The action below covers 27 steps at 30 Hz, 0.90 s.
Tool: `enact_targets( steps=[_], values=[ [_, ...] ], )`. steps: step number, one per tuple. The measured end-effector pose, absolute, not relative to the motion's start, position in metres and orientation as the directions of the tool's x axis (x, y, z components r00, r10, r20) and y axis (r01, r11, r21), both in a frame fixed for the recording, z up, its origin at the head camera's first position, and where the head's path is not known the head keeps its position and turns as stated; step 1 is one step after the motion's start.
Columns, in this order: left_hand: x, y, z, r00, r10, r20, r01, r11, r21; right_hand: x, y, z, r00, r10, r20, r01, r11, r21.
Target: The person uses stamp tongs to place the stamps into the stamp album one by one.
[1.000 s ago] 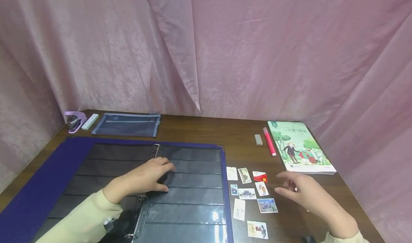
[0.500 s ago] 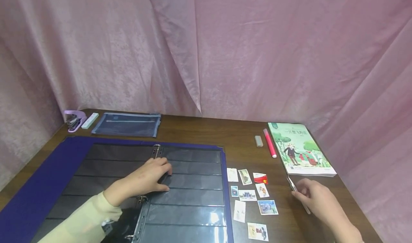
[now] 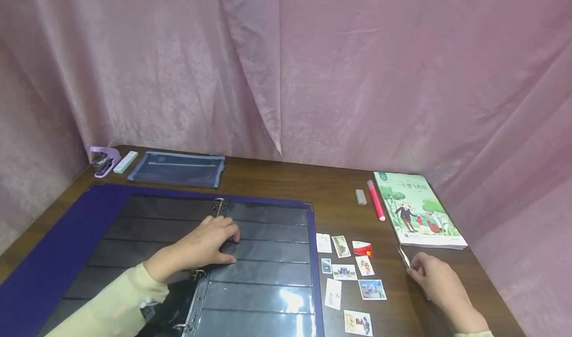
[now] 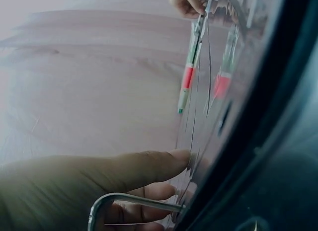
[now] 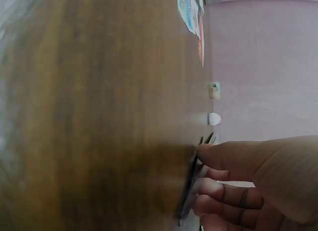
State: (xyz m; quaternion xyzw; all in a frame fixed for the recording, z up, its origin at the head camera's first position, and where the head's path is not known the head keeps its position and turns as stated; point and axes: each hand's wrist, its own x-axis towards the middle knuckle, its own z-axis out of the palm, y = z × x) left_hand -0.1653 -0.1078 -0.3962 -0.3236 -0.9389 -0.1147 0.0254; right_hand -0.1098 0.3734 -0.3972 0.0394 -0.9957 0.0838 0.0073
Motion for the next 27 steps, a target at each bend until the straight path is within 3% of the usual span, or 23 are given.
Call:
enact_targets(
  steps=[19,27],
  values=[
    [-0.166,-0.106,-0.394,-0.809,0.581,0.082,0.582,0.776,0.242,-0.108,0.378,-0.387,-0.996,-0.073,0.056,-0.081,0.986,-0.149],
    [-0.168,-0.107,-0.396,-0.808,0.579,0.113,0.588,0.775,0.232,-0.113,0.374,-0.374,-0.959,-0.149,0.241,-0.186,0.973,-0.138]
  ],
)
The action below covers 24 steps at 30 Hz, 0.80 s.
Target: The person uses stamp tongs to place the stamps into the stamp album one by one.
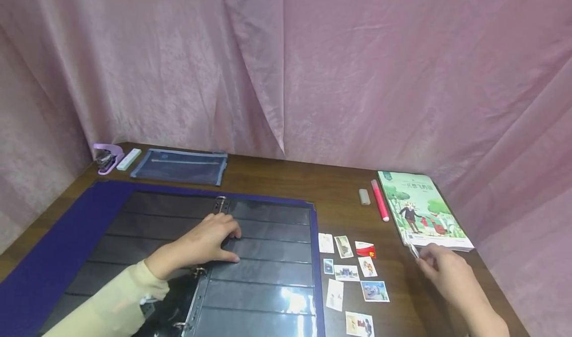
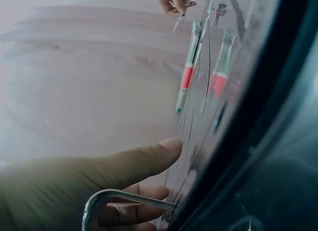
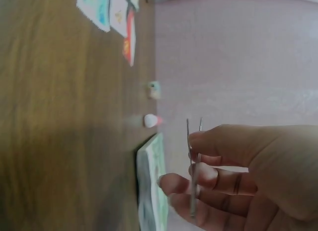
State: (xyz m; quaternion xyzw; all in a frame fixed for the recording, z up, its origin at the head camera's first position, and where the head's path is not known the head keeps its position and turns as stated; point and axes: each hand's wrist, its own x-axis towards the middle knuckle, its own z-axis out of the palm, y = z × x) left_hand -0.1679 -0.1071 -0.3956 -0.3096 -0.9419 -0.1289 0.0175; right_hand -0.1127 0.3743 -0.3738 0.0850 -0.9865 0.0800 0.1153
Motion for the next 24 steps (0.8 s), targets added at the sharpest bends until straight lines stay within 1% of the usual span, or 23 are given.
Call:
enact_targets(
  steps=[4,7,11,15,18,21,24],
  values=[
    [-0.167,-0.107,-0.397,-0.804,0.584,0.118,0.594,0.771,0.230,-0.115,0.370,-0.371,-0.937,-0.176,0.302,-0.227,0.964,-0.140],
    [-0.167,-0.108,-0.398,-0.803,0.585,0.112,0.594,0.770,0.233,-0.115,0.365,-0.369,-0.938,-0.176,0.297,-0.230,0.960,-0.159],
    [-0.168,-0.109,-0.400,-0.803,0.589,0.092,0.592,0.767,0.247,-0.117,0.360,-0.367,-0.923,-0.201,0.327,-0.263,0.952,-0.157],
    [-0.168,-0.109,-0.400,-0.803,0.592,0.078,0.589,0.766,0.256,-0.120,0.357,-0.364,-0.893,-0.224,0.390,-0.313,0.932,-0.182],
    [-0.168,-0.109,-0.400,-0.799,0.596,0.078,0.594,0.762,0.257,-0.123,0.355,-0.363,-0.886,-0.222,0.408,-0.329,0.920,-0.213],
    [-0.168,-0.109,-0.400,-0.794,0.603,0.075,0.600,0.758,0.257,-0.124,0.353,-0.361,-0.902,-0.219,0.371,-0.326,0.910,-0.257],
    [-0.168,-0.109,-0.400,-0.794,0.604,0.065,0.598,0.758,0.260,-0.127,0.351,-0.359,-0.937,-0.214,0.275,-0.305,0.886,-0.350]
  ],
)
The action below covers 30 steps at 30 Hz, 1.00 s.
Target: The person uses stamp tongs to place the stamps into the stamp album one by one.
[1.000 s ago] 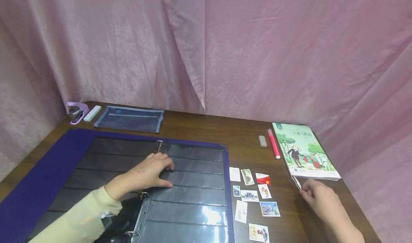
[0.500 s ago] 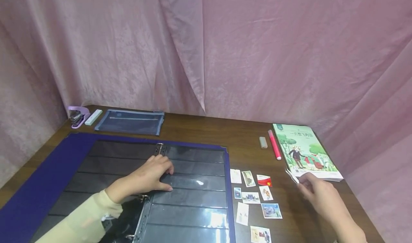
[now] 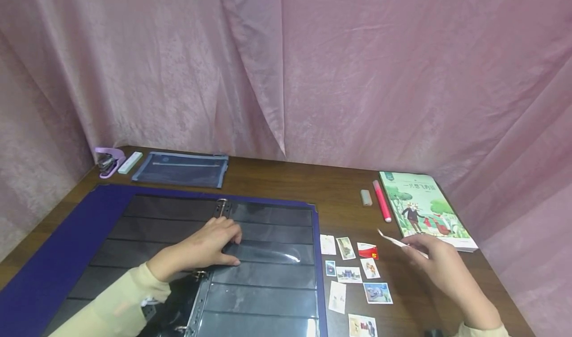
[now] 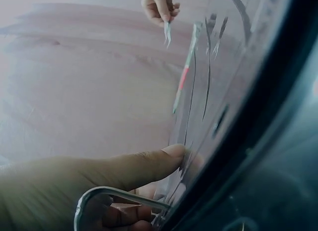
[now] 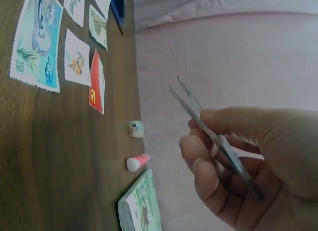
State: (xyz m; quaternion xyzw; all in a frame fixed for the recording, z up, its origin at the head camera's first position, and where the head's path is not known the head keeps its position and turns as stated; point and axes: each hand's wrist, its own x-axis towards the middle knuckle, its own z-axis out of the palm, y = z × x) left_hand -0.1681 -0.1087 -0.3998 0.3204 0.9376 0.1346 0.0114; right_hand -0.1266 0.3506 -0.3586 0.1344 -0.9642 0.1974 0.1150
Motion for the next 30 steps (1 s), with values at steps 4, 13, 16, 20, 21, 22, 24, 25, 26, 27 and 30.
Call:
enact_targets(
  steps=[4,13,16,20,21,22,24,25,26,27,30],
  values=[
    [-0.168,-0.109,-0.401,-0.797,0.601,0.061,0.594,0.763,0.254,-0.131,0.347,-0.357,-0.966,-0.229,0.121,-0.259,0.841,-0.474],
    [-0.170,-0.110,-0.403,-0.786,0.615,0.070,0.610,0.751,0.253,-0.155,0.334,-0.355,-0.917,-0.390,-0.082,-0.264,0.750,-0.606],
    [-0.171,-0.109,-0.403,-0.780,0.622,0.070,0.617,0.745,0.255,-0.162,0.329,-0.357,-0.900,-0.420,-0.113,-0.269,0.742,-0.614],
    [-0.173,-0.109,-0.404,-0.768,0.636,0.079,0.633,0.734,0.248,-0.169,0.324,-0.358,-0.887,-0.434,-0.157,-0.258,0.747,-0.613],
    [-0.173,-0.109,-0.403,-0.766,0.638,0.080,0.635,0.732,0.247,-0.171,0.323,-0.358,-0.885,-0.434,-0.169,-0.252,0.751,-0.610],
    [-0.173,-0.109,-0.403,-0.766,0.638,0.078,0.635,0.732,0.247,-0.172,0.322,-0.358,-0.883,-0.435,-0.179,-0.248,0.754,-0.608],
    [-0.174,-0.109,-0.403,-0.767,0.637,0.078,0.633,0.732,0.252,-0.176,0.319,-0.357,-0.877,-0.442,-0.190,-0.252,0.758,-0.602],
    [-0.174,-0.109,-0.403,-0.770,0.633,0.074,0.628,0.734,0.259,-0.177,0.318,-0.357,-0.872,-0.450,-0.192,-0.258,0.757,-0.601],
    [-0.174,-0.109,-0.403,-0.774,0.629,0.069,0.622,0.736,0.266,-0.179,0.317,-0.356,-0.868,-0.456,-0.196,-0.261,0.756,-0.600],
    [-0.174,-0.109,-0.403,-0.778,0.625,0.064,0.616,0.740,0.271,-0.180,0.316,-0.356,-0.865,-0.460,-0.198,-0.264,0.755,-0.600],
    [-0.172,-0.109,-0.404,-0.790,0.610,0.055,0.598,0.750,0.283,-0.182,0.312,-0.356,-0.855,-0.480,-0.199,-0.288,0.757,-0.587]
  ],
)
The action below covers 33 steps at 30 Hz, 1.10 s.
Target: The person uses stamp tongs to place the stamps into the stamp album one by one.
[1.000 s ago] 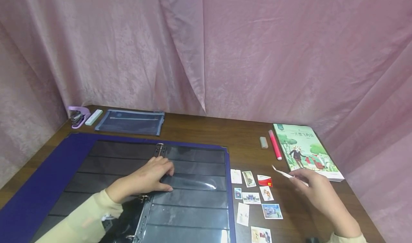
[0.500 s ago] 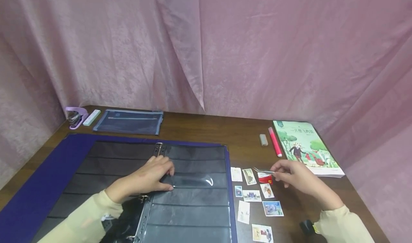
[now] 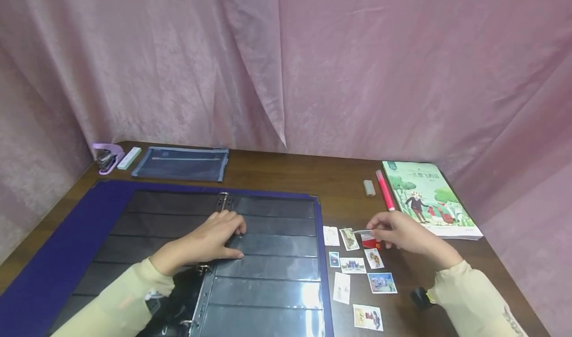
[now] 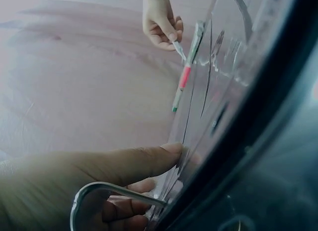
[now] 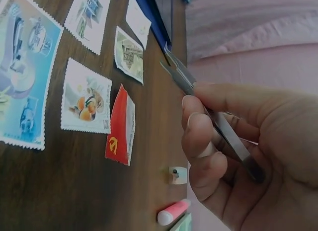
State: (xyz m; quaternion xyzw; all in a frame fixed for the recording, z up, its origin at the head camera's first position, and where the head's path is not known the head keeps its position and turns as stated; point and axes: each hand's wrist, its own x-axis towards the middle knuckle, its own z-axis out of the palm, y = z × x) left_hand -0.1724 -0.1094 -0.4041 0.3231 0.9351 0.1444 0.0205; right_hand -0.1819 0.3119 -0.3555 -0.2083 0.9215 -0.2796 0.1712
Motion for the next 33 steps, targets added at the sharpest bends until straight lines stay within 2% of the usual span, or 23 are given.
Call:
enact_targets(
  steps=[13,33],
  values=[
    [-0.170,-0.112,-0.406,-0.782,0.618,0.075,0.610,0.737,0.291,-0.194,0.301,-0.358,-0.832,-0.486,-0.266,-0.282,0.785,-0.552],
    [-0.170,-0.111,-0.404,-0.770,0.632,0.083,0.627,0.728,0.277,-0.198,0.294,-0.360,-0.810,-0.527,-0.257,-0.319,0.764,-0.560]
  ],
)
